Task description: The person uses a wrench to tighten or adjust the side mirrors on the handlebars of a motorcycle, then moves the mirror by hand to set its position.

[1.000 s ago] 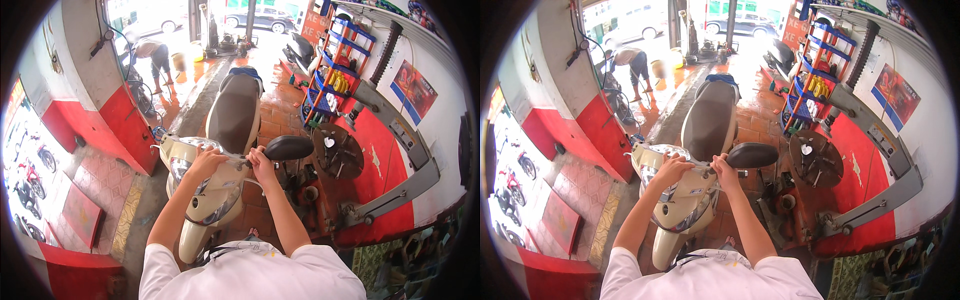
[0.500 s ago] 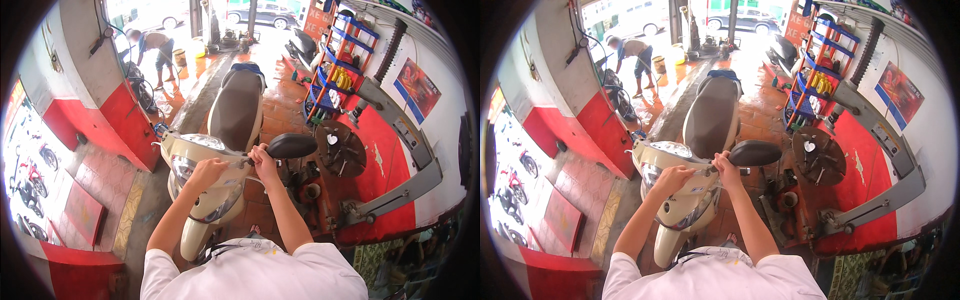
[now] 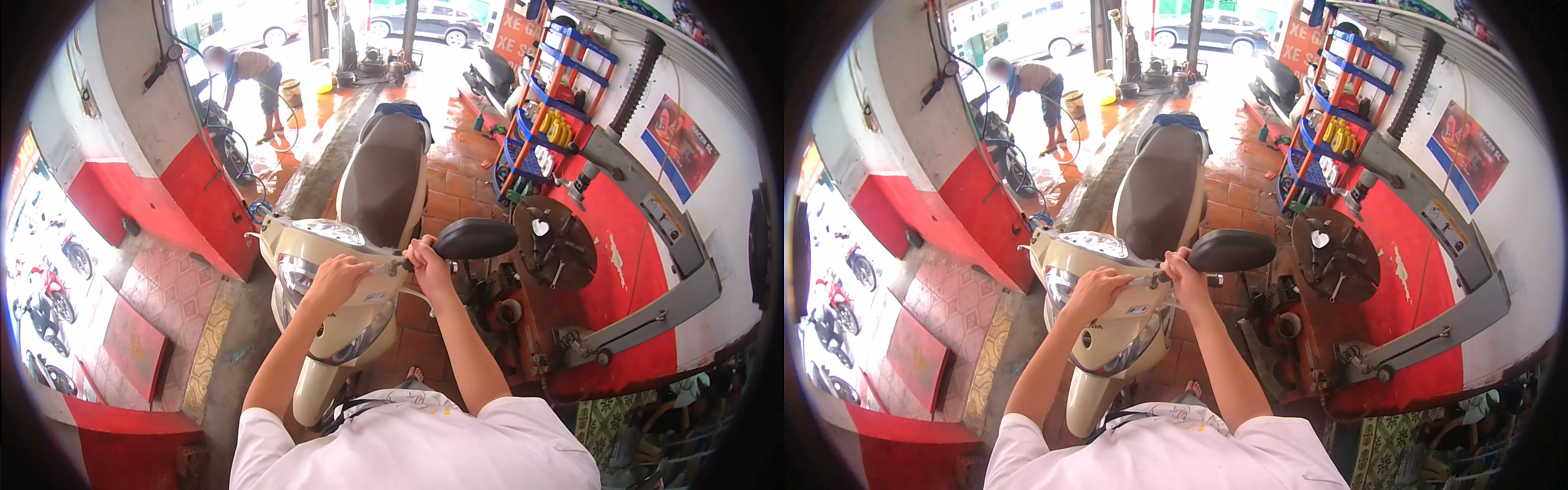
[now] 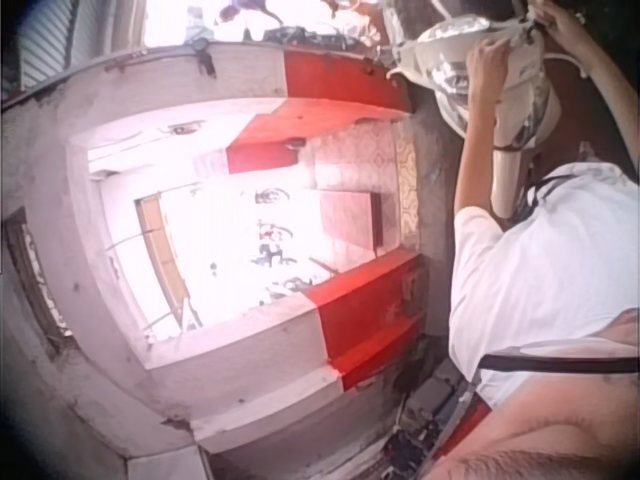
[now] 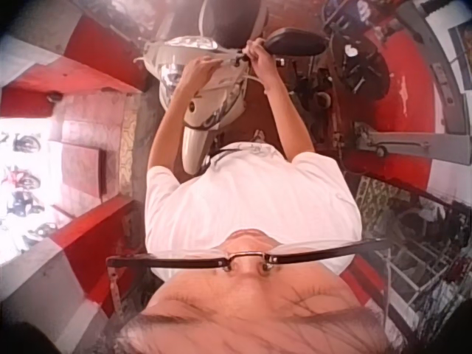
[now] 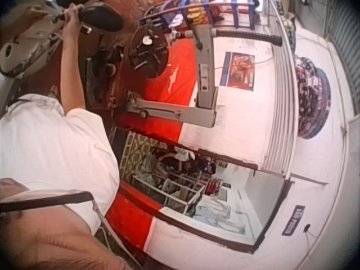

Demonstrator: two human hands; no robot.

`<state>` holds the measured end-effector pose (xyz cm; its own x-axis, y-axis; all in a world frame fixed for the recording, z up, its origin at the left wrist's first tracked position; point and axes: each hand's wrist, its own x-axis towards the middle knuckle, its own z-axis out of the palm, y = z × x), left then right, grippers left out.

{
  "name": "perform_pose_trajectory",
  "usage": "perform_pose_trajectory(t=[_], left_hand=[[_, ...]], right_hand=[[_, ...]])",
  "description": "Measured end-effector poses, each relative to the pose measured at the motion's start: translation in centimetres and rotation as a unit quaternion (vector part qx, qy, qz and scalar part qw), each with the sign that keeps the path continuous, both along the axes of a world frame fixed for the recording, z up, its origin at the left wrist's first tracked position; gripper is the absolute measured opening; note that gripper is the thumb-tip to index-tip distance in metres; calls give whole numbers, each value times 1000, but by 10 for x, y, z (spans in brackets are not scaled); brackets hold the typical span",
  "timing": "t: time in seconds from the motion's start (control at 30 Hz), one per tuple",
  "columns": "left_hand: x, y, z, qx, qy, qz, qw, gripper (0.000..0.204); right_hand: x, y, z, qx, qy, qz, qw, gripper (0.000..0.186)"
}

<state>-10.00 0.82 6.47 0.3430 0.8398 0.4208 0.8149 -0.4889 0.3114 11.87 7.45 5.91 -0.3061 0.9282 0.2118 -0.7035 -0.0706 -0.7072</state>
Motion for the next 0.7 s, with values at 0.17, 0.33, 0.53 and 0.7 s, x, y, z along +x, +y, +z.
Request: perform_pose_trajectory(t=[0.17,0.33,0.53,0.7], left_hand=[[0,2,1,-39,-8,-5,999,23],[7,-10,-20,-57,-68,6,996,23],[27,-28,-17,-62,-91,72,991,23],[39,-32,-39,-53,-162,103,980,25]], right_hand=[[0,1,-2,-2,1,-2,1000,39],[-1,3,-5,-3,8,-3,1000,40],[-1,3,-4,0,5,-6,1000,41],[-3,3,-4,6,2,-4,1000,41]])
